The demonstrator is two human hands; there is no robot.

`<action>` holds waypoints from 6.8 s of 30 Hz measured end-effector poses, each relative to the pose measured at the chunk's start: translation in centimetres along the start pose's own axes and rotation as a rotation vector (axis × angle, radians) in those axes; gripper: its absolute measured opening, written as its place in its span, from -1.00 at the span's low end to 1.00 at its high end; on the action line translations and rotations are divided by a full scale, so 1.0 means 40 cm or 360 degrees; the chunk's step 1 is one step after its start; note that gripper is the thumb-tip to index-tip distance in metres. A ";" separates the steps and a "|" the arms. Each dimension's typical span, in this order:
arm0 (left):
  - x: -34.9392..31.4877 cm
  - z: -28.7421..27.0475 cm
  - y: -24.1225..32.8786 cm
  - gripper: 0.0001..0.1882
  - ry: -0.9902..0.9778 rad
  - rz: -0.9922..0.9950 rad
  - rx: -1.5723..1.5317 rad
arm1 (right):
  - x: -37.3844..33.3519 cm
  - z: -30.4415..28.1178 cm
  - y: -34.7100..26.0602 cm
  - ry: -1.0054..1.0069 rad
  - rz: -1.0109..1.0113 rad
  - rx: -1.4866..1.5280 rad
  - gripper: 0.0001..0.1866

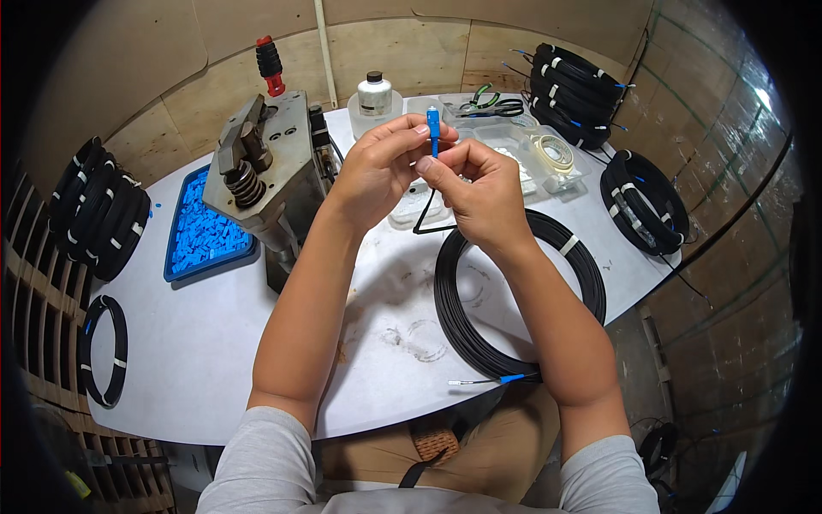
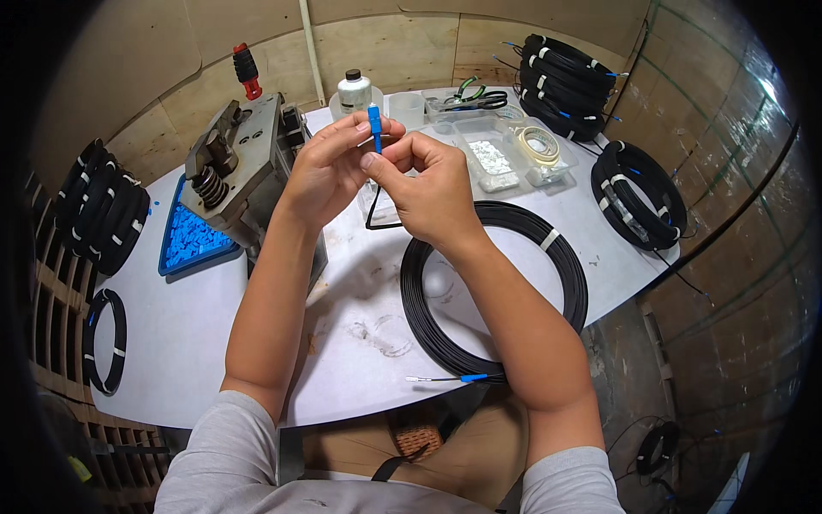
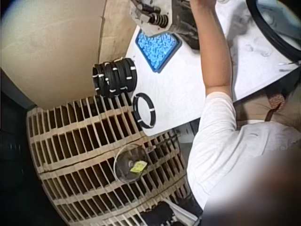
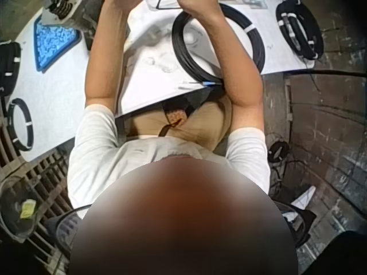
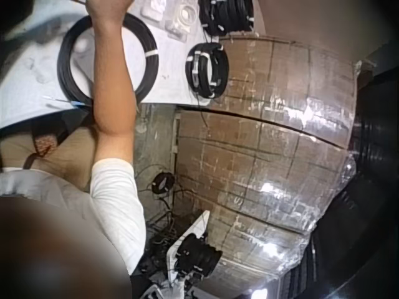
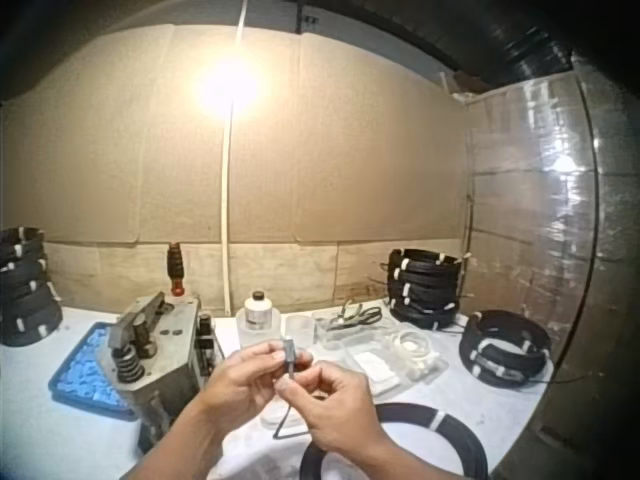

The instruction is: Assembling a fiber optic cable connector and using a crimping machine to secure it.

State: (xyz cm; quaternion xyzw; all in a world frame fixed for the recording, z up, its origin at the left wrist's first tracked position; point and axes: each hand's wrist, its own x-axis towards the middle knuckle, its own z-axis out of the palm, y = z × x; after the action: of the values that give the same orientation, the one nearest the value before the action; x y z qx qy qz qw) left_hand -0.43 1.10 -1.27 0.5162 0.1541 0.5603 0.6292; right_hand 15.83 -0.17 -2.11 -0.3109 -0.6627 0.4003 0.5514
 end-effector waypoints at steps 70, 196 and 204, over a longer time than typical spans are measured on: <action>0.001 -0.012 -0.006 -0.69 -0.0024 0.0044 -0.0097 | 0.008 -0.006 0.017 -0.0274 0.0319 0.0554 -0.74; -0.003 0.003 0.030 -0.81 0.0162 0.0145 -0.0414 | -0.011 0.001 -0.029 -0.0062 -0.0067 0.0363 -0.83; -0.002 -0.003 0.028 -0.74 0.0154 0.0112 -0.0417 | -0.011 0.003 -0.031 -0.0043 -0.0086 0.0308 -0.83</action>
State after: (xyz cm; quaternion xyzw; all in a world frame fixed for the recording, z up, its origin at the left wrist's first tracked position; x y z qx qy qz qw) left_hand -1.18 0.91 -0.43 0.4071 0.0918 0.6215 0.6630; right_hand 15.83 -1.15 -1.26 -0.2326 -0.6364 0.4517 0.5804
